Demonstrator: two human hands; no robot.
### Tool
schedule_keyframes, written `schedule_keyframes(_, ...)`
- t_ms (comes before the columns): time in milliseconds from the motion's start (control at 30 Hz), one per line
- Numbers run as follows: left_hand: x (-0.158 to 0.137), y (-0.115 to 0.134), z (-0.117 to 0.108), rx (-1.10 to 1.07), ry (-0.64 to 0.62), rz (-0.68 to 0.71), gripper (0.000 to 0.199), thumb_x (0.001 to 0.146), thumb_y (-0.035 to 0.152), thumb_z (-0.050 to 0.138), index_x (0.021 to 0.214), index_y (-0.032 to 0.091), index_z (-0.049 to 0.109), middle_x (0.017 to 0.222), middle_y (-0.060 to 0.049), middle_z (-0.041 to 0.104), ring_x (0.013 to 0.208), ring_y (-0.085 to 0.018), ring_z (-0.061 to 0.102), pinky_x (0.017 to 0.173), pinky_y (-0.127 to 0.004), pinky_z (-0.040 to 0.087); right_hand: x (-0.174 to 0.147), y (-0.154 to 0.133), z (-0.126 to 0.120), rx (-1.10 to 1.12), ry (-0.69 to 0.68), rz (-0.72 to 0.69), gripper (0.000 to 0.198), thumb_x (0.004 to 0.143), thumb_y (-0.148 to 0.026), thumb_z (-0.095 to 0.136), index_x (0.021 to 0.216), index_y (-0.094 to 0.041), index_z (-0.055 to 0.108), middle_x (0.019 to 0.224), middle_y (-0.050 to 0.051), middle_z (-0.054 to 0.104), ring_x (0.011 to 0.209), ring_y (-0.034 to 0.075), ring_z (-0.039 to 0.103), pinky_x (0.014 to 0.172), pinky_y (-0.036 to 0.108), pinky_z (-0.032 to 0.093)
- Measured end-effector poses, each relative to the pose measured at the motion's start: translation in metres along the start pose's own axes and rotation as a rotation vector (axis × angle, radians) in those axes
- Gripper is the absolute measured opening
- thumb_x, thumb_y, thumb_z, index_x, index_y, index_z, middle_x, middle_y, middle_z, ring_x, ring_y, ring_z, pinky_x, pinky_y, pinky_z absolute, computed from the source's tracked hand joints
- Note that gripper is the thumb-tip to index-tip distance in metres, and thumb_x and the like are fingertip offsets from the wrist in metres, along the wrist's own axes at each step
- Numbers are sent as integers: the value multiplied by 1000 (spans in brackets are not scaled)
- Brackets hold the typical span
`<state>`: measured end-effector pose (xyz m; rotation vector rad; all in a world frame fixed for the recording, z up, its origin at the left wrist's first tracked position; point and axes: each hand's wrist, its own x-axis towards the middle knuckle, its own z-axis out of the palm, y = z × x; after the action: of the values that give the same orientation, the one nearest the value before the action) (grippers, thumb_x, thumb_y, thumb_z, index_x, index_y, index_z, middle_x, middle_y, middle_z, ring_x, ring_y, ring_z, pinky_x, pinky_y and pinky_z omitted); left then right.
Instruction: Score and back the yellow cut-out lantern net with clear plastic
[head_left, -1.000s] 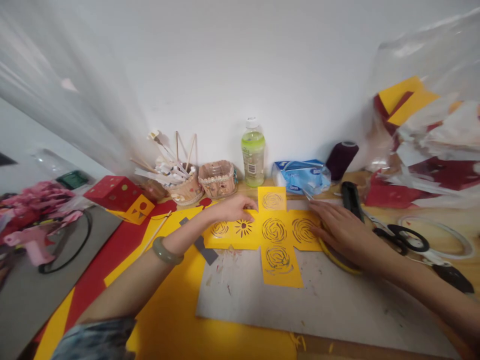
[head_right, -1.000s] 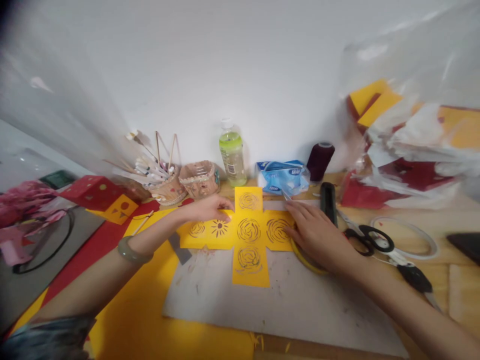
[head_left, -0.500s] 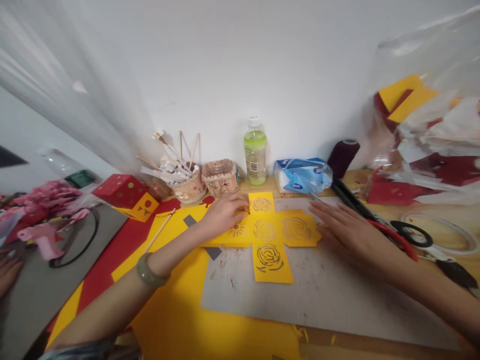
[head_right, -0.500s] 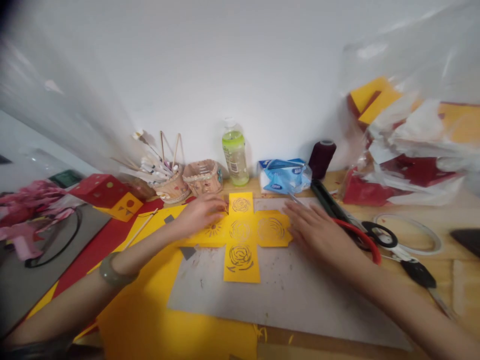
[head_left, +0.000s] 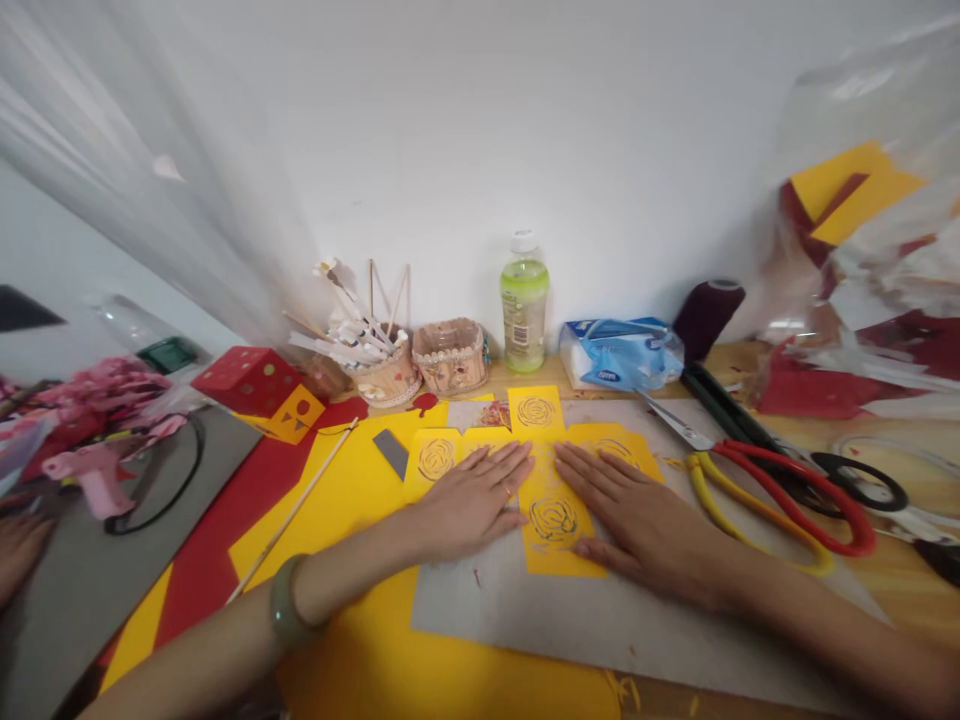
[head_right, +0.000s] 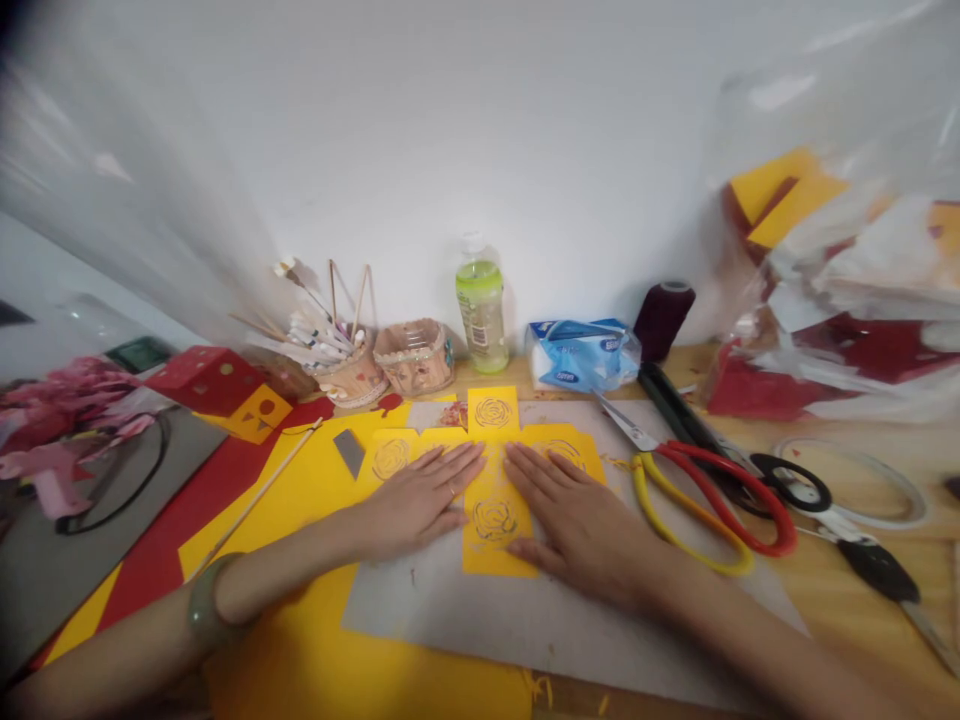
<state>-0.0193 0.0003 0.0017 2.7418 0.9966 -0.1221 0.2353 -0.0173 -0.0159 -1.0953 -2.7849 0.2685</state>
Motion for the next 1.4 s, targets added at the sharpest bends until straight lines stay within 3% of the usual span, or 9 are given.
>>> schedule_keyframes(333,1,-10,-8,41,10,89,79,87,63,34,143,10,23,150,-15,20,140,-22,17,113,-36,20,-12,8,3,7,-2,35,83,84,-62,43,146,-12,21,150,16,19,137,30,22,110,52,27)
schedule_keyframes(567,2,-11,-8,281,198,234,36,97,26,33,118,9,57,124,-15,59,117,-23,54,97,-33,44,-29,13,-13,36,15,-40,87,83,-58,49,149,-23,6,151,11,22,136,29,27,107,49,34)
schedule_keyframes(667,4,-9,-19,271,302,133,31,96,23,36,109,13,62,105,-12,69,94,-20,66,77,-29,53,-36,2,-27,-24,226,0,82,86,-51,47,149,-31,-1,152,8,21,133,31,33,102,51,41)
schedule_keyframes(767,7,-10,-42,263,413,-86,30,95,29,37,107,17,62,79,-6,71,69,-18,67,58,-26,51,-45,-12,-42,-64,629,133,65,90,-37,41,146,-42,8,151,0,24,130,31,38,96,50,46)
schedule_keyframes(833,8,-13,-58,268,467,-198,33,95,30,35,103,17,64,72,-5,70,62,-18,65,54,-26,48,-51,-17,-43,-89,747,195,60,90,-31,39,142,-49,16,146,-3,33,126,30,42,95,49,47)
schedule_keyframes(900,8,-17,-72,275,496,-245,36,96,31,33,99,16,65,69,-5,68,60,-17,64,54,-25,47,-54,-16,-32,-125,620,200,61,89,-35,40,144,-46,16,141,0,41,123,31,46,94,49,48)
schedule_keyframes(1033,5,-25,-89,295,609,-226,35,95,30,33,98,16,65,71,-5,69,61,-16,64,55,-23,46,-36,-7,8,-179,296,223,85,84,-60,39,150,-16,8,142,20,38,127,38,40,97,57,42)
schedule_keyframes(1200,2,-25,-97,370,733,-175,42,97,34,27,98,15,64,74,-6,70,64,-16,65,58,-24,49,45,-27,23,73,167,380,85,85,-62,35,142,1,30,146,27,23,137,39,16,109,60,19)
schedule_keyframes(1400,-4,-17,-105,427,777,-149,41,97,34,27,98,16,64,76,-5,71,68,-16,67,61,-24,51,117,-68,6,217,111,7,66,90,-49,36,141,-7,35,148,14,29,137,23,27,113,36,24)
